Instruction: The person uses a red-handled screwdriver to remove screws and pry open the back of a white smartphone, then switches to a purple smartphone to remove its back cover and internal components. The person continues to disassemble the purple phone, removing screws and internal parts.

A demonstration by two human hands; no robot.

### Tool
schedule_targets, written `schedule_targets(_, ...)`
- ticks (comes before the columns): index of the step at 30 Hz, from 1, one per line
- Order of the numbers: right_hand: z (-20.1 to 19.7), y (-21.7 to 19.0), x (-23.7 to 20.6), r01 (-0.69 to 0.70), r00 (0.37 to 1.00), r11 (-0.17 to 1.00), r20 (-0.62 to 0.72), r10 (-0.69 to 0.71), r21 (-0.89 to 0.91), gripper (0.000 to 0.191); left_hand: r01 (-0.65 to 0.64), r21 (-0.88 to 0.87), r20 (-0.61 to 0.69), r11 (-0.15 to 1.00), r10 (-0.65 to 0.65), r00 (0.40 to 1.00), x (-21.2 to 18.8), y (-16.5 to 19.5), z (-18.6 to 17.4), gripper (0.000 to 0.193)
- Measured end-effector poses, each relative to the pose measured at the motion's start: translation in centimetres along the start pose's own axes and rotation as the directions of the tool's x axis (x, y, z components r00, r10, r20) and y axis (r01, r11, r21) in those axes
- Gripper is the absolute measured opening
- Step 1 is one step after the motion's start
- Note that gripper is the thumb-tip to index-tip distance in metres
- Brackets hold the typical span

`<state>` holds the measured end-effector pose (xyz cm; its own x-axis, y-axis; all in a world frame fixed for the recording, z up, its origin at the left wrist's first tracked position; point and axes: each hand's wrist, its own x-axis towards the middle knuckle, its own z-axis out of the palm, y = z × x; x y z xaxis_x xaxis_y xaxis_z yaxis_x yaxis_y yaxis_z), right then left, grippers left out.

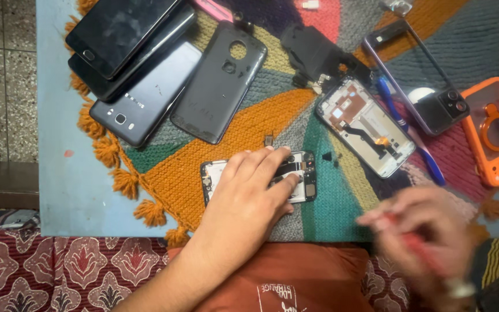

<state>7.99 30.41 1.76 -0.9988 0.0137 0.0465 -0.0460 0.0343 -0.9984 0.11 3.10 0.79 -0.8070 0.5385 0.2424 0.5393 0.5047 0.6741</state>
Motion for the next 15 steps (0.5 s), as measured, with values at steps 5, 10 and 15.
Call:
schedule_targets(5, 4.4, 1.7, -1.6, 0.066, 0.995, 0.88, 0.094, -0.024, -0.469, 0.022, -0.007, 0.003, -0.007, 1.0, 0.007, 1.0, 0.0, -0.1, 0.0, 0.047)
schedule_targets(10, 6.3, 1.2, -0.5, 0.139, 0.99, 0.816, 0.048, -0.135, -0.562, 0.024, -0.002, -0.015, -0.008, 1.0, 0.002, 1.0, 0.0, -0.1, 0.0, 0.047)
schedule_targets(15, 6.8, 1.2, -0.3, 0.141, 0.988, 0.846, 0.024, -0.151, -0.515, 0.025, -0.005, -0.019, -0.009, 1.0, 0.005, 1.0, 0.0, -0.1, 0.1, 0.047)
